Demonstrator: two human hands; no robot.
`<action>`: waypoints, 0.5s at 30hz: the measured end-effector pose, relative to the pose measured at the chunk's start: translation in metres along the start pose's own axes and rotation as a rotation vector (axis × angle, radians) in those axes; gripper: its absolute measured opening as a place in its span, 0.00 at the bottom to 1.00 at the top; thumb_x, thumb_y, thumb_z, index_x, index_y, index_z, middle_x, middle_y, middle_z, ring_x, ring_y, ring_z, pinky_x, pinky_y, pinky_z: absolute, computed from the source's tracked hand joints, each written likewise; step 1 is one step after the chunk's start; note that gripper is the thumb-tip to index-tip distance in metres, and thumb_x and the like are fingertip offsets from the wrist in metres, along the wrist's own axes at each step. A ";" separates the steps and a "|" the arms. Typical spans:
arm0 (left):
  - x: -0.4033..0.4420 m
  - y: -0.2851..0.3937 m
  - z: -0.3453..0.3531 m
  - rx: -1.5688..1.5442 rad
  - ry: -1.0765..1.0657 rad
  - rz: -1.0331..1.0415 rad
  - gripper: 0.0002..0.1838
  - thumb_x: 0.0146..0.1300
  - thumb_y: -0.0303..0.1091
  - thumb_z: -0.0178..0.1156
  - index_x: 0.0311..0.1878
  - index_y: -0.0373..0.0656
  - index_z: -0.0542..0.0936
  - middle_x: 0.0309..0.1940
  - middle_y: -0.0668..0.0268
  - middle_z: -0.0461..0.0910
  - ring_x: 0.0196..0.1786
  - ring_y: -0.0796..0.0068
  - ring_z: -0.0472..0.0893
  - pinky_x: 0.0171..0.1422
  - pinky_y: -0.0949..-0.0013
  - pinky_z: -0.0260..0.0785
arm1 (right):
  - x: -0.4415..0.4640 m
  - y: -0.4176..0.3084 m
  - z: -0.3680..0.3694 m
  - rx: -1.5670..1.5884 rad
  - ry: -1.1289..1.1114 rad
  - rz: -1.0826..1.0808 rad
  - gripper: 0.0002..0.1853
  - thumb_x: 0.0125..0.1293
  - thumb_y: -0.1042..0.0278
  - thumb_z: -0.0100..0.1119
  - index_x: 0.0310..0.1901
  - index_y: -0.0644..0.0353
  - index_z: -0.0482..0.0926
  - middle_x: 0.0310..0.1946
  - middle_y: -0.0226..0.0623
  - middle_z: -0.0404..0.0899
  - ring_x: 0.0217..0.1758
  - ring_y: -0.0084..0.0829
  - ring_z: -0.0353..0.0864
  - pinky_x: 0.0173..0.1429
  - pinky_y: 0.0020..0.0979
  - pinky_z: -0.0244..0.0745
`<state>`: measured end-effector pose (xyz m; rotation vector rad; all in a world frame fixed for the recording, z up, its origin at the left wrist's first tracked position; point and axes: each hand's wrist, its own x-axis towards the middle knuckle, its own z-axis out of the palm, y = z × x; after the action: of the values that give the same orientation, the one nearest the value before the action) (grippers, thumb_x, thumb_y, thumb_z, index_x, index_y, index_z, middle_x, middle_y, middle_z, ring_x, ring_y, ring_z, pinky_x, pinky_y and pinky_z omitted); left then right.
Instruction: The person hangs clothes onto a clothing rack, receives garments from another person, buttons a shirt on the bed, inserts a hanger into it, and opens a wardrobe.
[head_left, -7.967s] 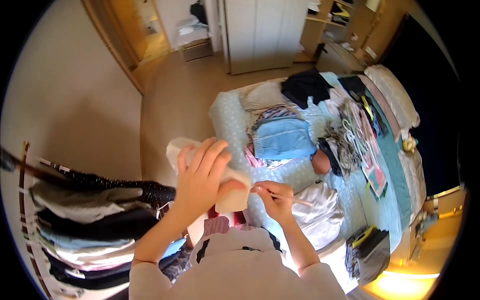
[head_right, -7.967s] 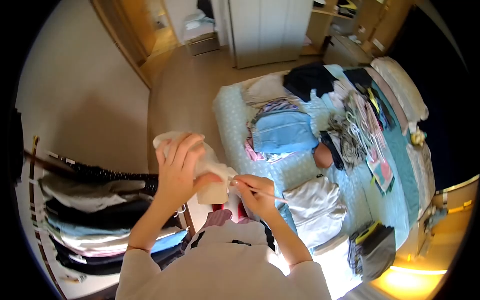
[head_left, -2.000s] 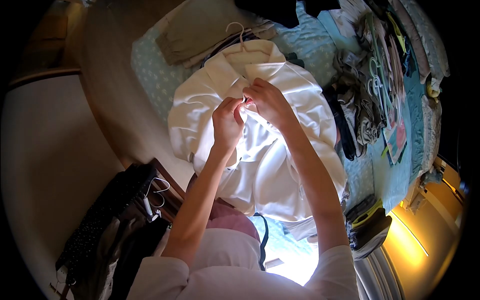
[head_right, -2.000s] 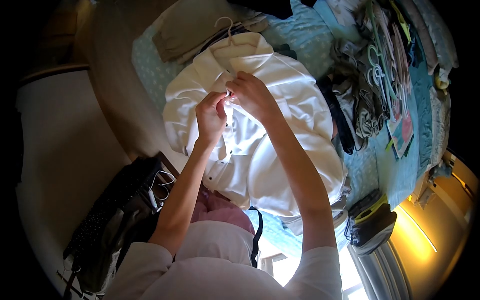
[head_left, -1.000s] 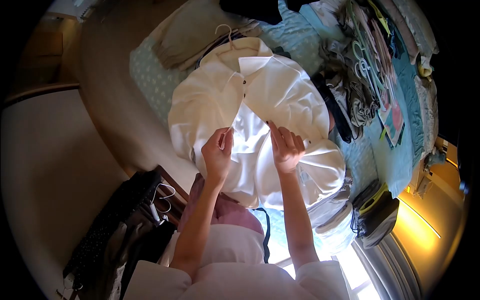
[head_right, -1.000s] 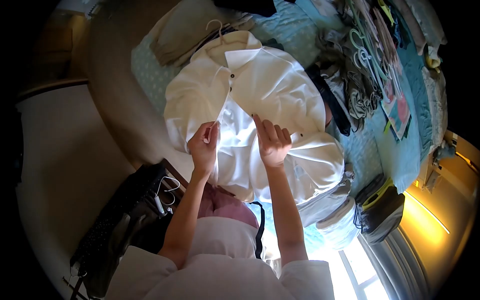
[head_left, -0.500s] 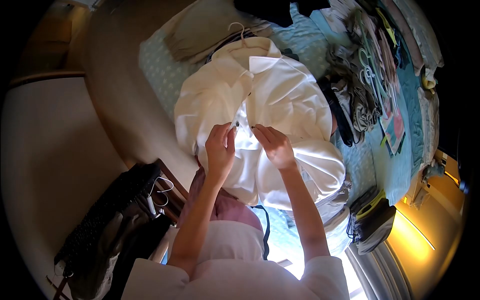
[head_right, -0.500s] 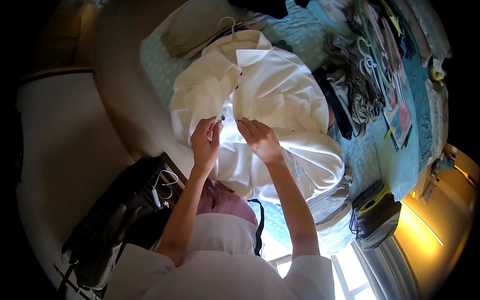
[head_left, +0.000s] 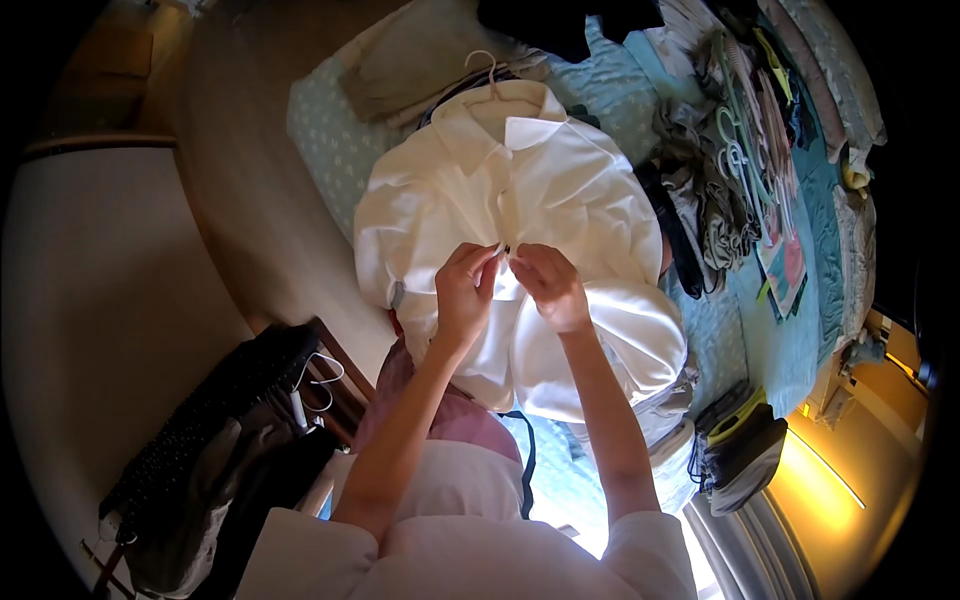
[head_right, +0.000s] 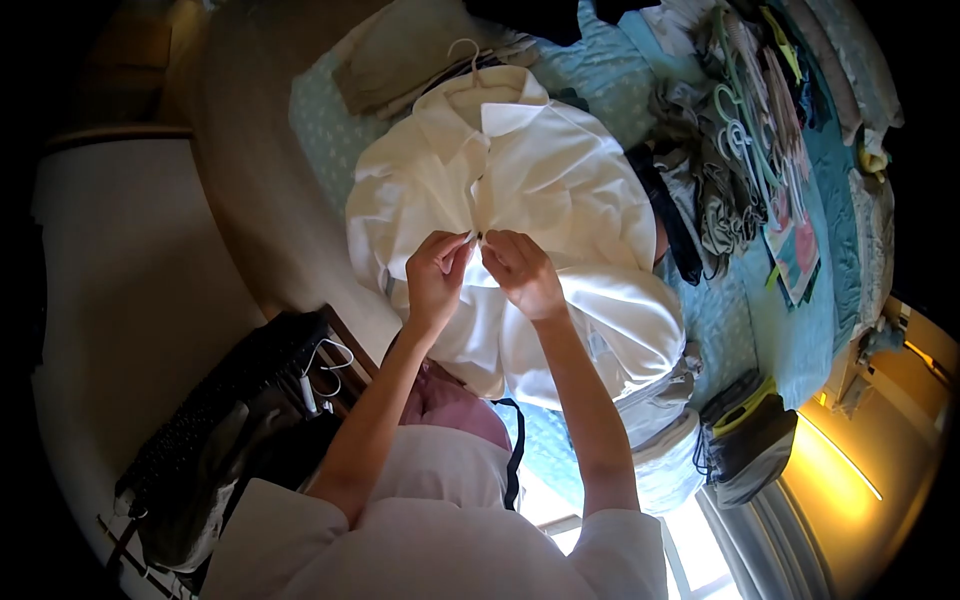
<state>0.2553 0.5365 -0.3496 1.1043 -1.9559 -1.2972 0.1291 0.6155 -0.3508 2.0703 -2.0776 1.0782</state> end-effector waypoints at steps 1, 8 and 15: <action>0.000 -0.001 0.000 -0.067 0.002 -0.029 0.07 0.59 0.20 0.60 0.41 0.33 0.80 0.30 0.63 0.78 0.28 0.78 0.75 0.34 0.76 0.68 | 0.001 0.001 0.000 0.002 -0.001 0.000 0.09 0.45 0.77 0.61 0.31 0.65 0.77 0.39 0.38 0.76 0.41 0.36 0.79 0.42 0.32 0.77; -0.001 -0.009 0.000 -0.311 -0.083 -0.228 0.05 0.61 0.21 0.58 0.39 0.30 0.80 0.31 0.64 0.78 0.32 0.81 0.75 0.37 0.79 0.67 | 0.009 0.006 0.001 -0.021 -0.023 0.041 0.12 0.45 0.78 0.60 0.35 0.63 0.76 0.38 0.37 0.77 0.42 0.36 0.79 0.41 0.33 0.77; 0.004 -0.007 0.001 -0.272 -0.089 -0.183 0.05 0.59 0.17 0.54 0.36 0.29 0.79 0.30 0.63 0.77 0.31 0.78 0.76 0.36 0.77 0.68 | 0.015 0.008 0.009 0.056 -0.023 0.122 0.13 0.45 0.78 0.58 0.36 0.62 0.73 0.38 0.38 0.76 0.39 0.36 0.79 0.39 0.33 0.78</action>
<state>0.2550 0.5323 -0.3566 1.1248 -1.7052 -1.6789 0.1242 0.5974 -0.3537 2.0118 -2.2365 1.1466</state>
